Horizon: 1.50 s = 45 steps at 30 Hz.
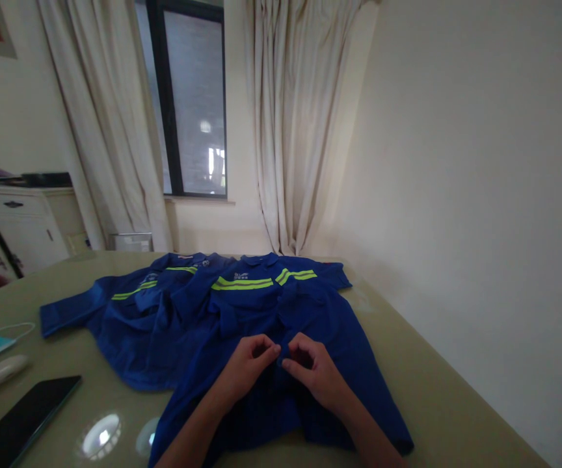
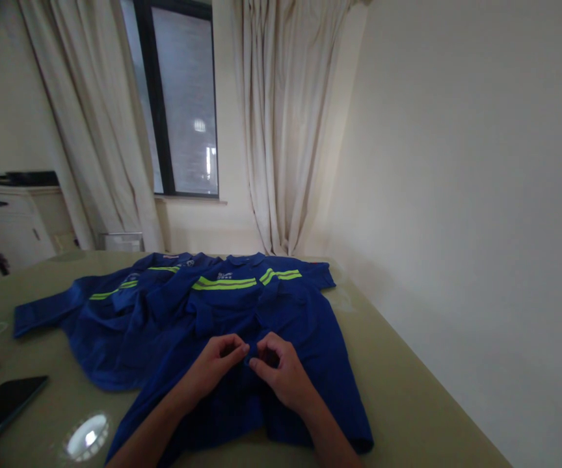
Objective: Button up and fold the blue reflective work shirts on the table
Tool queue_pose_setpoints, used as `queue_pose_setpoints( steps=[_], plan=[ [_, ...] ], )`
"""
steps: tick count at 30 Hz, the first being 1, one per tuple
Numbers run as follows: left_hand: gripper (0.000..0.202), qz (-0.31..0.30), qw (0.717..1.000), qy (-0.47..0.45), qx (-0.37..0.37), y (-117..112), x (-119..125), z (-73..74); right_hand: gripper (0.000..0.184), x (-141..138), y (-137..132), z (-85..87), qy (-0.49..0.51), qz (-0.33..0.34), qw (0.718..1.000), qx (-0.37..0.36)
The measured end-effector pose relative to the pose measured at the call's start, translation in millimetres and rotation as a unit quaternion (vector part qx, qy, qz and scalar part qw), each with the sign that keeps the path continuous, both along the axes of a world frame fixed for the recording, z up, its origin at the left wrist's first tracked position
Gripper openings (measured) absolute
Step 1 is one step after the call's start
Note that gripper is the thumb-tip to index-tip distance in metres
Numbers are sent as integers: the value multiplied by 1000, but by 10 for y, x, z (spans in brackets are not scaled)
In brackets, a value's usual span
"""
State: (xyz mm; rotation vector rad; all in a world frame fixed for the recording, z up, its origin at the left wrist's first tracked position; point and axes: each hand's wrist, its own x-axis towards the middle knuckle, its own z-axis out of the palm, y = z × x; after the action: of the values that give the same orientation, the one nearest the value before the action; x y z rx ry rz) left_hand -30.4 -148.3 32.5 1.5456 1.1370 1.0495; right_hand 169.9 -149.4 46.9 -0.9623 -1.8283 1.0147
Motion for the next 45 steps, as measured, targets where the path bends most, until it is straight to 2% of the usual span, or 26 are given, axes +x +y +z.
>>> queue_pose_setpoints(
  steps=[5, 10, 14, 18, 21, 23, 26, 28, 29, 31, 32, 36, 39, 42, 45],
  plan=[
    [41, -2, 1000, 4, 20, -29, -9, 51, 27, 31, 5, 39, 9, 19, 1000, -10],
    [39, -15, 1000, -6, 22, -57, -30, 140, 37, 17, 42, 55, 60, 39, 995, -63],
    [38, -83, 996, -18, -17, -119, -63, 205, 44, -13, 83, -38, 33, -16, 991, -127],
    [38, -164, 985, 21, -53, -228, -71, 249, 35, -6, 80, -153, -19, -86, 991, -98],
    [41, -218, 969, 88, -81, -276, -49, 264, 43, -8, 48, -184, -5, -86, 990, -109],
    [42, -197, 971, 116, -68, -271, -28, 254, 48, -20, 31, -169, 26, -63, 991, -115],
    [31, -75, 981, 179, 20, -230, -4, 186, 44, -34, 31, -102, 65, -47, 992, -96],
    [21, -11, 963, 255, 83, -210, 8, 114, 41, -32, 47, -54, 85, -58, 991, -86],
    [29, 0, 951, 290, 103, -206, 16, 78, 41, -28, 57, -36, 97, -66, 989, -87],
    [49, -15, 935, 335, 114, -209, 35, 25, 42, -14, 79, -23, 119, -85, 985, -93],
    [53, -26, 932, 346, 107, -214, 46, 14, 43, -7, 89, -27, 125, -93, 983, -98],
    [36, -38, 928, 363, 78, -243, 75, 61, 50, 21, 105, -53, 120, -124, 978, -117],
    [26, -49, 928, 365, 64, -270, 99, 103, 48, 30, 97, -34, 111, -142, 977, -118],
    [33, -32, 919, 386, 78, -282, 179, 77, 38, 26, 95, -8, 100, -130, 981, -104],
    [26, -18, 896, 428, 117, -265, 287, 9, 23, 21, 107, -16, 63, -125, 988, -61]
  ],
)
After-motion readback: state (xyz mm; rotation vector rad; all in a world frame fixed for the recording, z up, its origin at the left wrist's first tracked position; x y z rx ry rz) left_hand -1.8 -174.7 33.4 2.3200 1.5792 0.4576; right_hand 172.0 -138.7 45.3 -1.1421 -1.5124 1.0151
